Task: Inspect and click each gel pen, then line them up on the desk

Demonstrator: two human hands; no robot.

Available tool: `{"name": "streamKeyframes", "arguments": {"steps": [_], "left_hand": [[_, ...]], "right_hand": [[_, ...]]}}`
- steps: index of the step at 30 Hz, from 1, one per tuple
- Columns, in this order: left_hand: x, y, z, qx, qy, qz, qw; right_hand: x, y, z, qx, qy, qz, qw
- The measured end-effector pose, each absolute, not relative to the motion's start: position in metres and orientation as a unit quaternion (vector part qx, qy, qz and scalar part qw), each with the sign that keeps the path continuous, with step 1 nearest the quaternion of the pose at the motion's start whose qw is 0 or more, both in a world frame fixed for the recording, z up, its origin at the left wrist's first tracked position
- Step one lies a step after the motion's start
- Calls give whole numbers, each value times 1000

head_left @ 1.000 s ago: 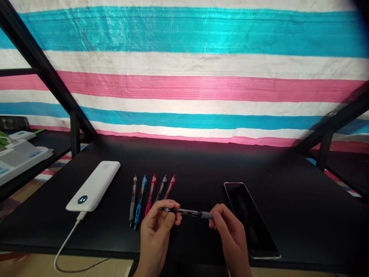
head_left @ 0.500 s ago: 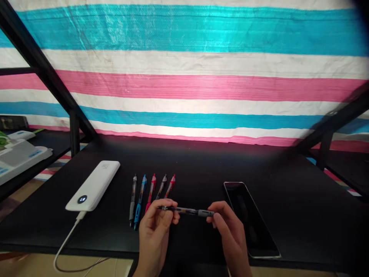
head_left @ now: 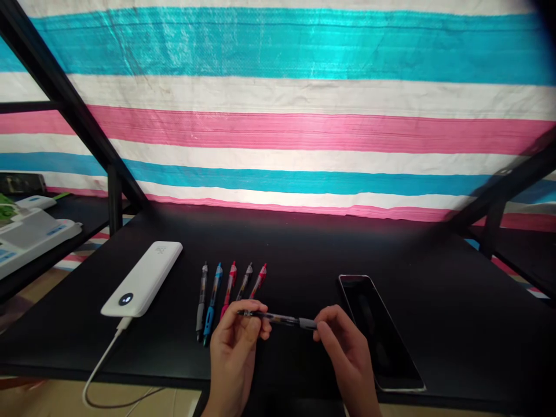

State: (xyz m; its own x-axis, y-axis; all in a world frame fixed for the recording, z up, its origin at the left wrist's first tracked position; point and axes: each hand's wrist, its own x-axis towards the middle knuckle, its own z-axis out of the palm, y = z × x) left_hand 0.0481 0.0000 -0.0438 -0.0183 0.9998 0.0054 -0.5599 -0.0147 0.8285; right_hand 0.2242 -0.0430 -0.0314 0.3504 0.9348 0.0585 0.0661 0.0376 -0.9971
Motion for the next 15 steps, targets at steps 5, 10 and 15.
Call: {"name": "streamKeyframes", "arguments": {"steps": [5,10,15], "left_hand": [[48,0,-42,330,336,633,615],[49,0,-41,319,339,635,617],[50,0,-42,319,341,642,609]], "right_hand": [[224,-43,-31,-596,-405,378,581],[223,-43,-29,-583,-425,369,586],[222,-43,-26,-598,-405,371,583]]}}
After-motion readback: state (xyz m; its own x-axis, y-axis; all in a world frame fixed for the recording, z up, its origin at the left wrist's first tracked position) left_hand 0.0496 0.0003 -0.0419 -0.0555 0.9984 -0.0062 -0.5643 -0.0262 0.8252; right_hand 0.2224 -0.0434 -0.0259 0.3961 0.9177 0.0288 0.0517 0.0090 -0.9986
